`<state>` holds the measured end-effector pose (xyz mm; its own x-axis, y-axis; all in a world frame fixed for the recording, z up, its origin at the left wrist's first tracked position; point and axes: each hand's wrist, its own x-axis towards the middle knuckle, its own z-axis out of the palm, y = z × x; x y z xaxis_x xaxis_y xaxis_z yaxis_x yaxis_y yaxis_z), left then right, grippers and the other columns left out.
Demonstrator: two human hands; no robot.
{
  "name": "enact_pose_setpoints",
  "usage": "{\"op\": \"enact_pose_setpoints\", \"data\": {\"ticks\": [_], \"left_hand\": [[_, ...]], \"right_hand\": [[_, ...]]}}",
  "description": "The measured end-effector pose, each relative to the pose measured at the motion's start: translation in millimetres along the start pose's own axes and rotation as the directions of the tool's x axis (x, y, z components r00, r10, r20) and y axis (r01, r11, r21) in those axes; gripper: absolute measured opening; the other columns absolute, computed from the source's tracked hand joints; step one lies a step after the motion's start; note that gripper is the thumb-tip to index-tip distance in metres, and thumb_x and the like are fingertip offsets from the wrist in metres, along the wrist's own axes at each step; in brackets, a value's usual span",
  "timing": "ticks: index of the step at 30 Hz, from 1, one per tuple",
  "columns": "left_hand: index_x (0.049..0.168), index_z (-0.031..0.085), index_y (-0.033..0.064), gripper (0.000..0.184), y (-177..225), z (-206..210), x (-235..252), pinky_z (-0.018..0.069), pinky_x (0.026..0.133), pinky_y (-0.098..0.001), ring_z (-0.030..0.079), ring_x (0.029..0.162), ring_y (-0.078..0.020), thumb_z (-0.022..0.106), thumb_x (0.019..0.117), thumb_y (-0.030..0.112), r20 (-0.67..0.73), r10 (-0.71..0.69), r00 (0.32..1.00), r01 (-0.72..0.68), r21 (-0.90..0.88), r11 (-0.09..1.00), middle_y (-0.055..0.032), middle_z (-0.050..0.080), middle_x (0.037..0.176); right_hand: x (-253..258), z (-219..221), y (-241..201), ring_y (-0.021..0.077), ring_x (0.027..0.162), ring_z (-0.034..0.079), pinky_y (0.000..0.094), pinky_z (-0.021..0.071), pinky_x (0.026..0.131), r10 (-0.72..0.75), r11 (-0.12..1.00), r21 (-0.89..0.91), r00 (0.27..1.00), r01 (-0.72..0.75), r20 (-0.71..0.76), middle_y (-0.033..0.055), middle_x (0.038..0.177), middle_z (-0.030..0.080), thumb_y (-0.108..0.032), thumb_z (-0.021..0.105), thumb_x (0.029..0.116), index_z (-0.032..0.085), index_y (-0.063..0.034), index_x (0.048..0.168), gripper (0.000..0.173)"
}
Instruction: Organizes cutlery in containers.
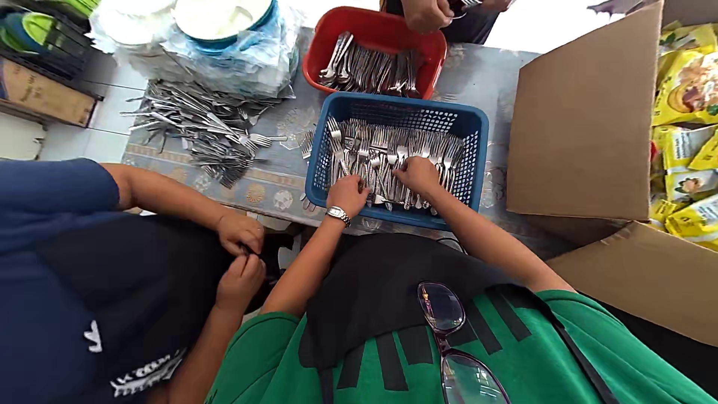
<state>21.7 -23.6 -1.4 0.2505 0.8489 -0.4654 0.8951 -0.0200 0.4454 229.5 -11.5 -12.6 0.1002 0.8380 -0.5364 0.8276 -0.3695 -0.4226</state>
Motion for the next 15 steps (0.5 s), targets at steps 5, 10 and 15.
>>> {"op": "enact_pose_setpoints", "data": {"ticks": [5,10,15], "left_hand": [[0.131,0.062,0.0048,0.047,1,-7,11,0.0487,0.098,-0.0654,0.064,0.117,-0.0401,0.070,0.0972,0.036,0.173,-0.068,0.983,0.061,0.045,0.997,-0.0207,0.069,0.120],[0.121,0.068,0.0047,0.033,-2,-7,13,0.0494,0.096,-0.0657,0.067,0.111,-0.0394,0.071,0.0964,0.026,0.199,-0.042,0.979,0.044,-0.006,0.999,-0.0190,0.072,0.112],[0.123,0.068,0.0056,0.027,-4,-8,12,0.0505,0.095,-0.0636,0.068,0.109,-0.0375,0.065,0.0998,0.018,0.176,0.016,0.984,-0.005,-0.063,0.998,-0.0171,0.073,0.110]], "right_hand": [[9,3,-5,0.0427,0.102,0.069,0.0661,0.0514,0.088,0.079,0.984,0.158,0.996,-0.085,0.045,0.0254,0.108,0.071,-0.035,0.066,0.1000,0.071,0.0017,0.109,0.038],[9,6,0,0.0300,0.081,0.072,0.0492,0.0600,0.078,0.088,0.860,0.503,0.996,-0.089,0.025,0.0216,0.107,0.069,-0.019,0.062,0.1034,0.061,0.0026,0.123,0.029],[-9,-16,21,0.0251,0.083,0.069,0.0438,0.0579,0.078,-0.011,0.819,0.570,0.995,0.069,-0.104,0.0193,0.104,0.070,-0.009,0.061,0.1029,0.054,0.0043,0.132,0.033]]}}
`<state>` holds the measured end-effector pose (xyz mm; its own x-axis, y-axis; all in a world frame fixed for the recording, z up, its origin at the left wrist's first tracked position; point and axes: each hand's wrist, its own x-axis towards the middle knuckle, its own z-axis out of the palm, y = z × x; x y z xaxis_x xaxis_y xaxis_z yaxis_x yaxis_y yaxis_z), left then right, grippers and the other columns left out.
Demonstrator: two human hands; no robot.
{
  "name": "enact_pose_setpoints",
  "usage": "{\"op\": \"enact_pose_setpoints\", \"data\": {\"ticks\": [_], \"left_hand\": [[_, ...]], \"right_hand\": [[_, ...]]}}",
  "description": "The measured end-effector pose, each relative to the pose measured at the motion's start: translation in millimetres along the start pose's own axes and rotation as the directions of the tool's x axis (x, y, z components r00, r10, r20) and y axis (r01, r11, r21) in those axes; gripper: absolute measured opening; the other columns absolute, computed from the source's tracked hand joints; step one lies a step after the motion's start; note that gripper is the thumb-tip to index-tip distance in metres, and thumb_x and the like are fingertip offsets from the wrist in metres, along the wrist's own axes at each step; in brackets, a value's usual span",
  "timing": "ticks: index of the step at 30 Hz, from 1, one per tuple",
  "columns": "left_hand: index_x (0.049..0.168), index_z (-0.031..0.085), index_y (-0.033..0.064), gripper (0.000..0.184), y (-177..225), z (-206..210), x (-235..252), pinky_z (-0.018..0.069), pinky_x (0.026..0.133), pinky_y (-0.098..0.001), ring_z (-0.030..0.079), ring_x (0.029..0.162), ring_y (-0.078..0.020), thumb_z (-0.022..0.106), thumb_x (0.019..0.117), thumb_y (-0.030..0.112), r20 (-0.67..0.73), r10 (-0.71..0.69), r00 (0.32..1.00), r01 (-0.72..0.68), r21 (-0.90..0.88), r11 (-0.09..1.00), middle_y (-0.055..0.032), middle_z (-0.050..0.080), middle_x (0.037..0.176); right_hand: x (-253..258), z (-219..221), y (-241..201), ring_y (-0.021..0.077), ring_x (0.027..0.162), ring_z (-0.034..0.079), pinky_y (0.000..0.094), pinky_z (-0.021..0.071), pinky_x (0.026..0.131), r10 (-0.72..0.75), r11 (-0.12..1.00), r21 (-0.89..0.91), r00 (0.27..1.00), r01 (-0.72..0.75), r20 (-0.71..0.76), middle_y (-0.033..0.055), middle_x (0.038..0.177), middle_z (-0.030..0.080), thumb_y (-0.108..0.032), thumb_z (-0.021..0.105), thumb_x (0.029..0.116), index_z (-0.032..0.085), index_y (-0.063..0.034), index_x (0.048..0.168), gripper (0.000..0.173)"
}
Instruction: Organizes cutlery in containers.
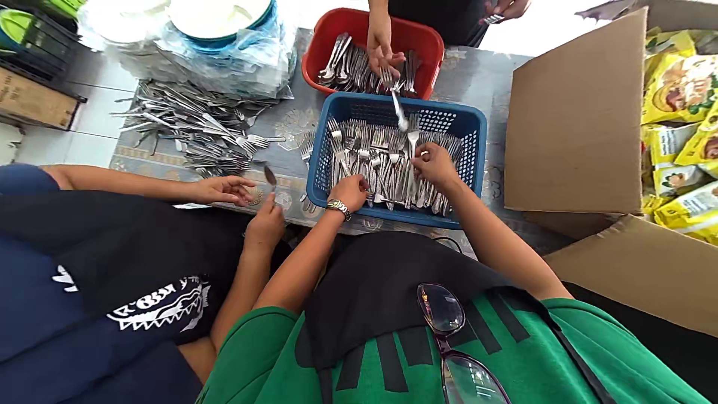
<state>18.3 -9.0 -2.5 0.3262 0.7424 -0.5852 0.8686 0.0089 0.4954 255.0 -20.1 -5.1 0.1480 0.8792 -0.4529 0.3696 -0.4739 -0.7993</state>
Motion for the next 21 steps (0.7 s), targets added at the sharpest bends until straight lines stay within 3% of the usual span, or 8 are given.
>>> {"op": "enact_pose_setpoints", "data": {"ticks": [5,9,12,14,16,19,21], "left_hand": [[0.132,0.061,0.0022,0.030,-7,5,-6,0.0529,0.096,-0.0571,0.069,0.106,-0.0353,0.055,0.1039,0.011,-0.147,0.162,0.976,-0.179,-0.108,0.978,-0.0191,0.071,0.115],[0.127,0.058,-0.0097,0.027,-8,9,-7,0.0557,0.096,-0.0456,0.069,0.105,-0.0311,0.050,0.1051,0.003,-0.434,0.280,0.856,-0.434,-0.310,0.846,-0.0253,0.067,0.119],[0.126,0.057,-0.0115,0.026,9,2,-2,0.0578,0.090,-0.0395,0.069,0.100,-0.0256,0.046,0.1055,0.001,-0.603,0.283,0.746,-0.549,-0.316,0.774,-0.0244,0.066,0.117],[0.126,0.058,-0.0110,0.027,24,-6,2,0.0573,0.090,-0.0388,0.069,0.101,-0.0258,0.046,0.1050,0.001,-0.651,0.338,0.679,-0.600,-0.227,0.767,-0.0244,0.067,0.116],[0.126,0.059,-0.0108,0.027,40,-14,5,0.0567,0.090,-0.0408,0.069,0.100,-0.0285,0.048,0.1038,0.000,-0.639,0.413,0.649,-0.624,-0.136,0.770,-0.0247,0.068,0.111],[0.126,0.060,-0.0099,0.027,69,-15,13,0.0573,0.089,-0.0417,0.070,0.097,-0.0296,0.051,0.1031,0.000,-0.575,0.517,0.634,-0.666,-0.065,0.743,-0.0232,0.069,0.106],[0.126,0.060,-0.0093,0.027,91,-12,17,0.0581,0.087,-0.0411,0.070,0.094,-0.0287,0.052,0.1021,-0.001,-0.542,0.551,0.634,-0.690,-0.074,0.720,-0.0225,0.069,0.104]], "right_hand": [[-29,-45,5,0.0440,0.101,0.069,0.0648,0.0527,0.090,0.000,0.963,-0.262,0.970,-0.066,-0.244,0.0259,0.110,0.071,-0.013,0.064,0.1005,0.052,0.0011,0.140,0.044],[-42,-47,3,0.0525,0.108,0.065,0.0712,0.0486,0.090,0.072,0.902,-0.385,0.948,-0.195,-0.311,0.0304,0.114,0.068,-0.012,0.060,0.1016,0.051,-0.0039,0.144,0.044],[-47,-37,1,0.0572,0.112,0.063,0.0719,0.0500,0.089,0.042,0.787,-0.577,0.952,-0.219,-0.304,0.0369,0.120,0.064,-0.004,0.053,0.1020,0.050,0.0024,0.142,0.041],[-49,-31,9,0.0564,0.120,0.059,0.0703,0.0501,0.091,-0.081,0.763,-0.630,0.945,-0.145,-0.316,0.0368,0.132,0.057,0.006,0.053,0.0978,0.054,0.0084,0.135,0.038],[-52,-29,12,0.0531,0.125,0.057,0.0686,0.0490,0.096,-0.191,0.805,-0.593,0.939,-0.018,-0.287,0.0331,0.140,0.054,0.002,0.050,0.1007,0.059,0.0081,0.132,0.033],[-56,-27,7,0.0413,0.116,0.067,0.0624,0.0502,0.099,-0.264,0.903,-0.378,0.958,0.206,-0.109,0.0237,0.127,0.068,-0.022,0.049,0.1091,0.064,0.0010,0.134,0.037],[-57,-20,0,0.0295,0.096,0.072,0.0527,0.0559,0.088,-0.279,0.945,-0.173,0.960,0.278,0.022,0.0173,0.112,0.074,-0.029,0.060,0.1053,0.067,0.0000,0.128,0.038]]}}
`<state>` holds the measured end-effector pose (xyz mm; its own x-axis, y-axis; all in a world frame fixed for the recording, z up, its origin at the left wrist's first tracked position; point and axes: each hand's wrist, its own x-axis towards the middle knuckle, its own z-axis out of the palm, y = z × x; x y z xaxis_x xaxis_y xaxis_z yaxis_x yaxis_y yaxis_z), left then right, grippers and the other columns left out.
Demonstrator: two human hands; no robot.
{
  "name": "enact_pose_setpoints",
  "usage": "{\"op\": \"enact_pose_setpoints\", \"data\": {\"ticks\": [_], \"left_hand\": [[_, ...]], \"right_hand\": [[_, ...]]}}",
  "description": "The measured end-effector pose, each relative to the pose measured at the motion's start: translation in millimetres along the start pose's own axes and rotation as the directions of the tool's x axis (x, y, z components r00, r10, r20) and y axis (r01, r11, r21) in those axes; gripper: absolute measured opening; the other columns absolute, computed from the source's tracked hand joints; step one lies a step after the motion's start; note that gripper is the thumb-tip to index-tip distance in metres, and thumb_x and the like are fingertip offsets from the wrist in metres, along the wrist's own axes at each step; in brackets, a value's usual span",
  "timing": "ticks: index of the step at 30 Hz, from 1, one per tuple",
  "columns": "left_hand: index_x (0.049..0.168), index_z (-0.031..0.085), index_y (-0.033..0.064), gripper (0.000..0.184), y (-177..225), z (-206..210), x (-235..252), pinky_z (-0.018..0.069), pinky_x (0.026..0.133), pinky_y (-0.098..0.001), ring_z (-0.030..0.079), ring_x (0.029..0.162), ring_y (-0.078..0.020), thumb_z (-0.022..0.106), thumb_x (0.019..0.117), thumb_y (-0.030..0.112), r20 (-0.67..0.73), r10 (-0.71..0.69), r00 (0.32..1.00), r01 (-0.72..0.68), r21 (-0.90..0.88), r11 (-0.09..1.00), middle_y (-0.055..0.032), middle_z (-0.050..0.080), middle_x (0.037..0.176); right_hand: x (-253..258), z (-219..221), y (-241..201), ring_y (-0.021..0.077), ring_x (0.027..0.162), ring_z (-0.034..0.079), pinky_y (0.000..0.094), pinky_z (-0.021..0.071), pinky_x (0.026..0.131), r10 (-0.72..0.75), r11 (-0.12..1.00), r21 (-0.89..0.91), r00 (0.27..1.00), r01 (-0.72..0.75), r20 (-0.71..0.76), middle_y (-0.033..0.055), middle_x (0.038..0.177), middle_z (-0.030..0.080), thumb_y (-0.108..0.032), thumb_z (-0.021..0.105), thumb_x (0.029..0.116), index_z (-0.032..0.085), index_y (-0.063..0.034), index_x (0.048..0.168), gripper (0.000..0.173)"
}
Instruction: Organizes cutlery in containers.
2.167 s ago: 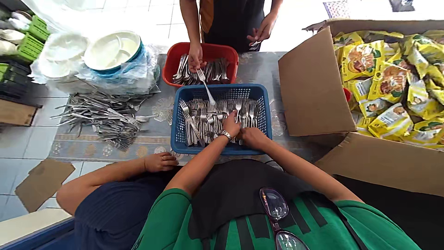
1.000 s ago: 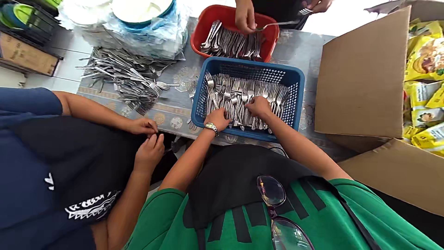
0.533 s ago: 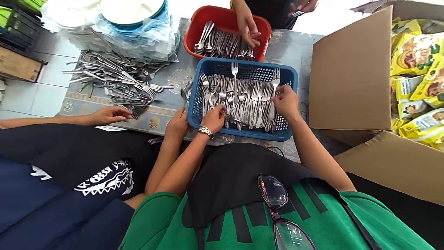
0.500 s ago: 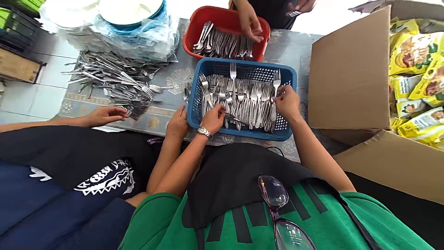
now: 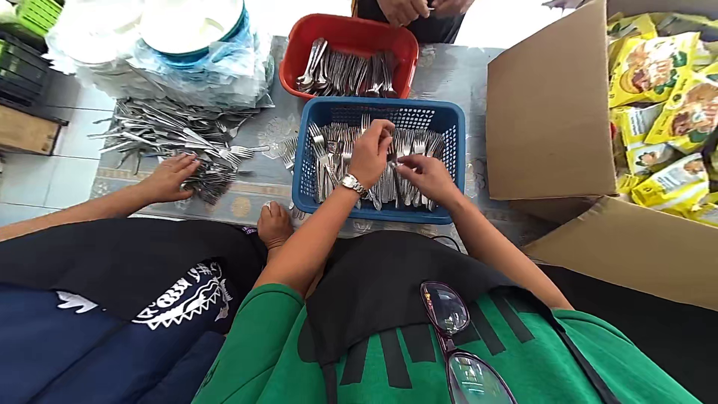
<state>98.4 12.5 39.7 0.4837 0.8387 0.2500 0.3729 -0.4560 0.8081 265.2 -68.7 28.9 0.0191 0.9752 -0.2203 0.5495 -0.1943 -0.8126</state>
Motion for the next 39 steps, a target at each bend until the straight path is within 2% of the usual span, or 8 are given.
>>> {"op": "enact_pose_setpoints", "data": {"ticks": [5,10,14,19,25,29,36,39], "left_hand": [[0.134,0.056,-0.0072,0.034,3,12,10,0.0597,0.085,-0.0378,0.071,0.098,-0.0257,0.058,0.1024,0.005,0.006,-0.043,0.999,0.044,-0.105,0.993,-0.0210,0.069,0.113],[0.116,0.070,-0.0062,0.023,-34,-12,-14,0.0542,0.097,-0.0484,0.070,0.105,-0.0340,0.058,0.1004,0.004,0.177,-0.099,0.979,0.072,0.158,0.985,-0.0226,0.071,0.113],[0.111,0.073,-0.0056,0.020,-42,-4,-27,0.0542,0.097,-0.0509,0.071,0.103,-0.0351,0.061,0.0992,0.005,0.258,-0.122,0.958,0.078,0.176,0.981,-0.0224,0.073,0.110],[0.116,0.069,-0.0050,0.031,-10,48,4,0.0538,0.092,-0.0528,0.071,0.094,-0.0339,0.060,0.1046,0.023,0.350,-0.396,0.849,0.367,0.150,0.918,-0.0214,0.073,0.099],[0.118,0.065,-0.0073,0.049,-12,102,41,0.0509,0.099,-0.0588,0.066,0.112,-0.0409,0.067,0.0998,0.039,0.367,-0.589,0.720,0.520,0.276,0.808,-0.0285,0.068,0.115],[0.118,0.067,-0.0063,0.044,-16,113,48,0.0586,0.087,-0.0522,0.072,0.092,-0.0342,0.068,0.0986,0.034,0.362,-0.661,0.657,0.609,0.261,0.749,-0.0251,0.070,0.108],[0.120,0.063,-0.0060,0.033,-5,88,46,0.0614,0.079,-0.0443,0.073,0.081,-0.0268,0.054,0.1062,0.023,0.373,-0.670,0.642,0.703,0.063,0.708,-0.0218,0.070,0.100],[0.132,0.058,-0.0053,0.034,-11,77,48,0.0614,0.079,-0.0384,0.072,0.082,-0.0227,0.053,0.1081,0.019,0.479,-0.630,0.611,0.719,-0.001,0.695,-0.0215,0.068,0.106]], "right_hand": [[6,1,11,0.0215,0.074,0.065,0.0442,0.0554,0.074,0.045,0.995,0.088,0.999,-0.043,-0.022,0.0144,0.088,0.068,-0.017,0.064,0.1021,0.067,0.0045,0.106,0.022],[-1,-41,31,0.0307,0.087,0.070,0.0522,0.0567,0.084,0.193,0.979,0.116,0.948,-0.168,-0.254,0.0212,0.101,0.072,-0.018,0.062,0.1028,0.061,0.0067,0.126,0.034],[2,-63,46,0.0237,0.079,0.066,0.0463,0.0553,0.078,0.271,0.958,0.196,0.888,-0.211,-0.372,0.0174,0.095,0.069,-0.019,0.063,0.1022,0.062,0.0049,0.123,0.032],[4,-51,34,0.0288,0.081,0.068,0.0516,0.0550,0.080,0.265,0.964,0.112,0.905,-0.241,-0.333,0.0182,0.095,0.071,-0.017,0.070,0.0980,0.059,0.0029,0.133,0.041],[-6,-47,30,0.0413,0.090,0.070,0.0633,0.0536,0.084,0.262,0.948,-0.087,0.906,-0.306,-0.331,0.0216,0.099,0.072,-0.013,0.070,0.0974,0.045,-0.0071,0.151,0.060],[-5,-47,32,0.0438,0.095,0.070,0.0660,0.0520,0.085,0.314,0.915,-0.161,0.904,-0.369,-0.288,0.0207,0.100,0.073,-0.015,0.068,0.0991,0.053,-0.0069,0.144,0.048],[10,-39,26,0.0429,0.100,0.070,0.0632,0.0530,0.089,0.304,0.931,-0.136,0.926,-0.339,-0.225,0.0234,0.108,0.072,-0.011,0.061,0.1021,0.055,-0.0021,0.140,0.039],[20,-30,26,0.0419,0.099,0.070,0.0605,0.0536,0.090,0.264,0.951,-0.113,0.945,-0.289,-0.195,0.0243,0.106,0.071,-0.009,0.060,0.1026,0.055,0.0014,0.137,0.037]]}}
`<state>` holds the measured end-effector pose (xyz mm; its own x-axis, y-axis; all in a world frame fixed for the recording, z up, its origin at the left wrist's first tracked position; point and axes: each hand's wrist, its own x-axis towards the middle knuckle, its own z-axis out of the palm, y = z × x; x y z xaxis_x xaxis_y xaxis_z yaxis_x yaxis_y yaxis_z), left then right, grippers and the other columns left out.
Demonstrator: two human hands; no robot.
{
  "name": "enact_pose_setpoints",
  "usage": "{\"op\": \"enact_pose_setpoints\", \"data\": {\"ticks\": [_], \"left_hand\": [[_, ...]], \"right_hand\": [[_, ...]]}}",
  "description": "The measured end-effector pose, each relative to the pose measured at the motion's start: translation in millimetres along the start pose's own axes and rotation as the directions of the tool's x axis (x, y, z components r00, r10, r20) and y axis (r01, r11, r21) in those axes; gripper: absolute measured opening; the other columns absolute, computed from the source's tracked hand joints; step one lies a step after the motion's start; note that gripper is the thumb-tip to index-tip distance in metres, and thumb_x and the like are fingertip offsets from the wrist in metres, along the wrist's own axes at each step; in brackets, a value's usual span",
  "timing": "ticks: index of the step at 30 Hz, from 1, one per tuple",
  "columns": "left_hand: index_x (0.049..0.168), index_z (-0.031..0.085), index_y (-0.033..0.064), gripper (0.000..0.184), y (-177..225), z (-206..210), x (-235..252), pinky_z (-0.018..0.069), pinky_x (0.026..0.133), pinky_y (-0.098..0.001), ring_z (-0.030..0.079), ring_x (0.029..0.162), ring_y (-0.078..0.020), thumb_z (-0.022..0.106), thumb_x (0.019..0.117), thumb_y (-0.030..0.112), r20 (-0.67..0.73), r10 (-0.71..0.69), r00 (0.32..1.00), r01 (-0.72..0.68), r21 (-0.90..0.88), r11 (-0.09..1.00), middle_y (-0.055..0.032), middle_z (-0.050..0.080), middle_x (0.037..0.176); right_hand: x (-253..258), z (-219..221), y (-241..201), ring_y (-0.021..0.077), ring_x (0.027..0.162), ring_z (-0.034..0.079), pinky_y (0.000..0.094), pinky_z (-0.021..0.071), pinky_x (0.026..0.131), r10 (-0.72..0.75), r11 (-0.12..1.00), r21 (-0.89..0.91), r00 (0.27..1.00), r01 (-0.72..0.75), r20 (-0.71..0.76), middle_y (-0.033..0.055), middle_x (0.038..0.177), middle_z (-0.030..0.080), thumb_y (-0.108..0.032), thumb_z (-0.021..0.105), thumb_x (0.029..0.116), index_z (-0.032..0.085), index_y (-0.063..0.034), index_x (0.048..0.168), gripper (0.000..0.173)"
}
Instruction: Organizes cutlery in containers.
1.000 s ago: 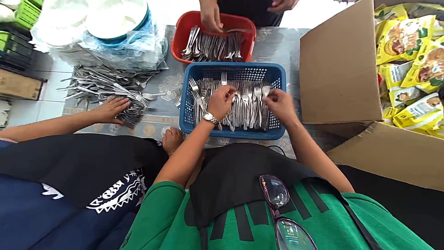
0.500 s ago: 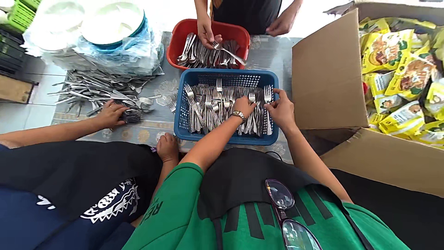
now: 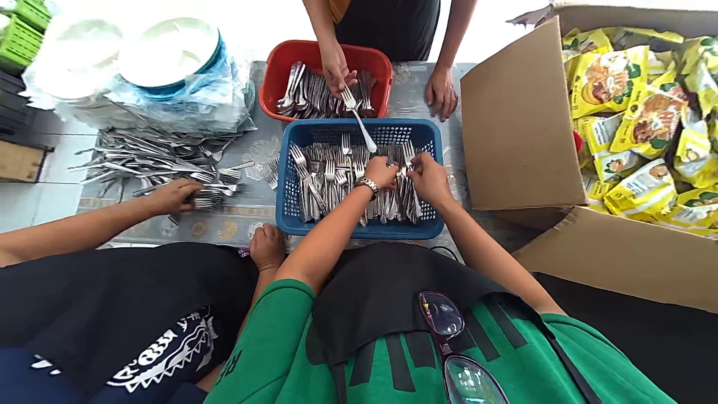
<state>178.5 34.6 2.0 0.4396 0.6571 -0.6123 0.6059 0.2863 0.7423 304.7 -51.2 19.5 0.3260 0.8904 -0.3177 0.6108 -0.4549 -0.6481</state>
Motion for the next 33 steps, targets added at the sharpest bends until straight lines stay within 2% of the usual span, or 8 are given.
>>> {"op": "enact_pose_setpoints", "data": {"ticks": [4,6,9,14,19,26,30,33], "left_hand": [[0.134,0.057,-0.0074,0.043,-7,-5,10,0.0552,0.095,-0.0527,0.070,0.101,-0.0371,0.068,0.0997,0.017,0.001,0.147,0.989,-0.141,0.288,0.947,-0.0276,0.068,0.114],[0.150,0.041,-0.0058,0.062,-7,0,8,0.0495,0.102,-0.0609,0.065,0.113,-0.0474,0.069,0.0972,0.010,-0.042,0.199,0.979,-0.165,0.408,0.898,-0.0329,0.066,0.119],[0.161,0.026,0.0028,0.069,-10,7,7,0.0507,0.100,-0.0612,0.066,0.113,-0.0470,0.061,0.1009,0.005,-0.040,0.236,0.971,-0.186,0.494,0.849,-0.0291,0.067,0.119],[0.151,0.045,0.0005,0.048,-24,4,-15,0.0501,0.103,-0.0584,0.066,0.116,-0.0423,0.054,0.1042,0.006,0.010,0.319,0.948,-0.285,0.475,0.833,-0.0260,0.068,0.124],[0.126,0.067,-0.0035,0.028,-63,-24,-61,0.0525,0.099,-0.0554,0.070,0.108,-0.0368,0.058,0.1038,0.011,-0.075,0.388,0.918,-0.314,0.461,0.830,-0.0226,0.072,0.115],[0.120,0.070,-0.0018,0.026,-113,-57,-85,0.0535,0.096,-0.0557,0.071,0.103,-0.0349,0.058,0.1040,0.014,-0.374,0.248,0.894,-0.099,0.375,0.922,-0.0206,0.073,0.111],[0.120,0.070,-0.0031,0.026,-112,-55,-85,0.0516,0.099,-0.0559,0.070,0.107,-0.0370,0.056,0.1043,0.013,-0.348,0.275,0.896,-0.131,0.386,0.913,-0.0223,0.072,0.112],[0.120,0.070,-0.0005,0.025,-108,-55,-86,0.0511,0.100,-0.0571,0.069,0.112,-0.0364,0.056,0.1046,0.013,-0.270,0.290,0.918,-0.148,0.446,0.882,-0.0208,0.071,0.116]], "right_hand": [[12,15,0,0.0444,0.105,0.069,0.0621,0.0527,0.093,0.002,0.999,-0.050,0.999,0.000,0.034,0.0261,0.112,0.070,-0.010,0.059,0.1031,0.054,0.0017,0.138,0.037],[14,22,5,0.0471,0.116,0.064,0.0644,0.0505,0.098,-0.018,0.991,-0.135,0.999,0.024,0.043,0.0284,0.125,0.065,-0.007,0.059,0.1014,0.054,0.0029,0.138,0.038],[12,26,8,0.0480,0.120,0.062,0.0642,0.0509,0.098,-0.027,0.981,-0.190,0.999,0.035,0.045,0.0301,0.134,0.058,-0.003,0.060,0.0987,0.057,0.0032,0.135,0.037],[6,30,11,0.0479,0.115,0.064,0.0637,0.0532,0.092,-0.062,0.968,-0.242,0.997,0.070,0.040,0.0288,0.133,0.058,-0.005,0.057,0.1015,0.059,0.0029,0.131,0.031],[3,33,20,0.0467,0.111,0.066,0.0635,0.0540,0.090,-0.200,0.946,-0.256,0.979,0.199,0.023,0.0283,0.125,0.063,-0.013,0.059,0.1026,0.063,0.0041,0.126,0.029],[26,43,1,0.0414,0.109,0.068,0.0633,0.0509,0.094,-0.189,0.957,-0.208,0.978,0.203,0.083,0.0220,0.116,0.070,-0.025,0.061,0.1036,0.071,-0.0015,0.120,0.030],[29,55,-26,0.0455,0.113,0.066,0.0696,0.0487,0.092,-0.114,0.940,-0.289,0.968,0.178,0.225,0.0246,0.117,0.070,-0.040,0.068,0.0993,0.071,-0.0016,0.119,0.043],[29,67,-39,0.0476,0.116,0.063,0.0700,0.0487,0.092,-0.036,0.919,-0.369,0.963,0.136,0.267,0.0276,0.123,0.066,-0.034,0.067,0.0994,0.069,0.0008,0.119,0.040]]}}
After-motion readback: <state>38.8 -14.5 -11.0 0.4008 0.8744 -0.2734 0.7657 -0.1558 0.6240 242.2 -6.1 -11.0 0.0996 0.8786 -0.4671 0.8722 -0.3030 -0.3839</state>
